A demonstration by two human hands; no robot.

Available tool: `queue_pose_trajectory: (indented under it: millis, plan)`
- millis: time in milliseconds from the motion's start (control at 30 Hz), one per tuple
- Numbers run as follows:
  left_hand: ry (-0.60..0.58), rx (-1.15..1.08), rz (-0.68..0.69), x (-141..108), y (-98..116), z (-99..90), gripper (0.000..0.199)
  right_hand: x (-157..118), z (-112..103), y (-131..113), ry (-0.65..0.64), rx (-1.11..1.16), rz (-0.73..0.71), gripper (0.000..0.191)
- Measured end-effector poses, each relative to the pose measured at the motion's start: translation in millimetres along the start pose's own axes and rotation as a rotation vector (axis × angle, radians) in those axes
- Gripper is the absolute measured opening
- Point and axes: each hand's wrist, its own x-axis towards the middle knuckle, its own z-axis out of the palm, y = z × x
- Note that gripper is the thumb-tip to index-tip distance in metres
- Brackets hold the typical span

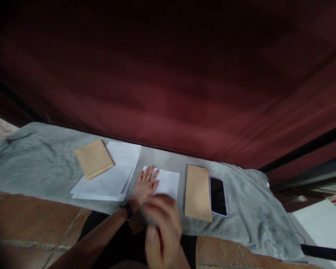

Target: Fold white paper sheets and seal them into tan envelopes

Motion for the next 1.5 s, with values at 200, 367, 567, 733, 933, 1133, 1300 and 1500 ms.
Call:
queue_pose_trajectory:
  millis: [200, 367, 567, 733, 933, 1133, 1300, 1500]
  plan:
    - [-0.038, -0.022, 0.071, -1.9, -1.7, -3.6, 0.055, 34.8, 93.8, 114.6, -0.181, -0.39, 0.233, 0.05]
    - [-0.045, -0.015, 0.088, -3.2, -2.4, -4.3, 0.056, 11.2, 123.1, 155.3, -0.211, -0.605, 0.145, 0.048]
    - [-0.001, 0.009, 0.041, -6.1, -0.9, 0.4, 0.054, 9.7, 113.9, 164.3, -0.177, -0.692, 0.147, 0.049]
    - [0.077, 0.004, 0.006, -14.5, -2.8, 7.7, 0.058, 10.2, 109.1, 166.9, -0.171, -0.714, 0.129, 0.05]
    - [0.131, -0.017, -0.096, -33.4, -2.5, 7.7, 0.065, 6.9, 109.2, 165.7, -0.172, -0.714, 0.057, 0.046]
    - [0.115, -0.02, -0.161, -54.0, -0.5, -4.8, 0.065, 7.9, 110.5, 167.3, -0.167, -0.735, 0.108, 0.051]
    - [0.038, -0.055, 0.053, -65.5, 13.7, -16.5, 0.06, 8.8, 110.2, 165.4, -0.19, -0.74, 0.132, 0.053]
    - [-0.058, -0.08, 0.222, -73.6, 21.7, -15.3, 0.069, 9.8, 110.0, 165.3, -0.228, -0.754, 0.167, 0.056]
